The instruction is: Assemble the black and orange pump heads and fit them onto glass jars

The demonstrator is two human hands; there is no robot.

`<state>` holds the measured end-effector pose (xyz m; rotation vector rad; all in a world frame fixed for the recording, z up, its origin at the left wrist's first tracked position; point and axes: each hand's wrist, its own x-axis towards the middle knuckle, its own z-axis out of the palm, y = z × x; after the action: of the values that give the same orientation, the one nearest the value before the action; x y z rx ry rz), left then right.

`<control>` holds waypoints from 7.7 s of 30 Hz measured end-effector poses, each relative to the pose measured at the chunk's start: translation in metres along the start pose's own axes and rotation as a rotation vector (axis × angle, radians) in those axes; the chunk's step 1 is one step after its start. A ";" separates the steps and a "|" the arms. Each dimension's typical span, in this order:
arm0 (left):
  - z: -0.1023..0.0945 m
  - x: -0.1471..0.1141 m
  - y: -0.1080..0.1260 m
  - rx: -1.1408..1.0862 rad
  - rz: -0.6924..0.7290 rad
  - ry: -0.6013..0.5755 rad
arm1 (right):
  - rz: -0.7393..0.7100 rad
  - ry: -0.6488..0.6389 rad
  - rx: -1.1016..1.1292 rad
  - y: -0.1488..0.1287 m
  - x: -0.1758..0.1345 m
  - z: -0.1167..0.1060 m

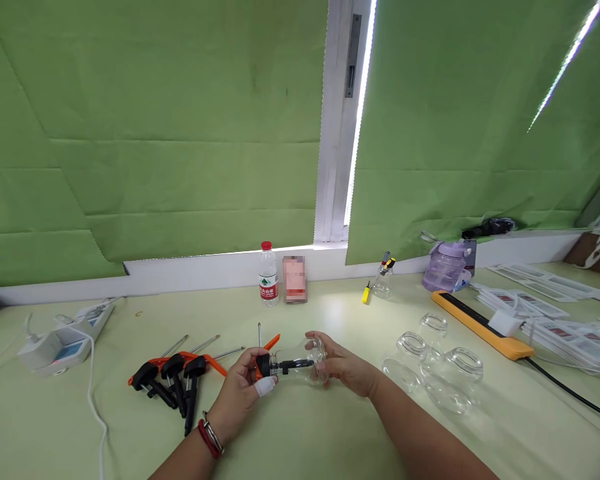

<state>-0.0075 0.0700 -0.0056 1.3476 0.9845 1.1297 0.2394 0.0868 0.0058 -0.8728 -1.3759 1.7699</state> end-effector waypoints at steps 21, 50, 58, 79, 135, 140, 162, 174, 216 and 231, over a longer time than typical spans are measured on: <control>-0.002 0.000 -0.002 -0.037 -0.016 0.044 | 0.092 0.096 -0.142 0.016 0.012 -0.009; -0.002 0.001 0.003 -0.077 -0.056 0.087 | -0.043 -0.045 0.017 0.010 0.005 -0.011; -0.004 0.001 -0.002 -0.082 -0.040 0.034 | 0.066 -0.028 -0.045 0.023 0.012 -0.012; -0.001 0.001 0.004 -0.051 -0.060 0.073 | 0.018 -0.068 -0.005 0.020 0.009 -0.017; 0.000 0.003 -0.002 -0.054 -0.043 0.043 | 0.000 -0.008 -0.119 0.026 0.014 -0.024; -0.001 0.004 0.000 -0.060 -0.061 0.089 | -0.071 -0.081 -0.041 0.022 0.010 -0.027; -0.001 0.003 -0.002 -0.058 -0.059 0.057 | -0.047 -0.055 -0.076 0.015 0.009 -0.029; 0.001 0.000 0.001 -0.065 -0.067 0.039 | -0.016 -0.133 -0.098 0.017 0.008 -0.028; -0.001 0.002 0.003 -0.071 -0.078 0.086 | -0.090 -0.090 -0.093 0.021 0.010 -0.021; 0.003 0.001 0.004 -0.048 -0.072 0.083 | -0.013 0.001 -0.306 0.021 0.012 -0.022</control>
<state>-0.0043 0.0701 -0.0017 1.2259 1.0506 1.1557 0.2491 0.1047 -0.0201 -1.0213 -1.6752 1.5716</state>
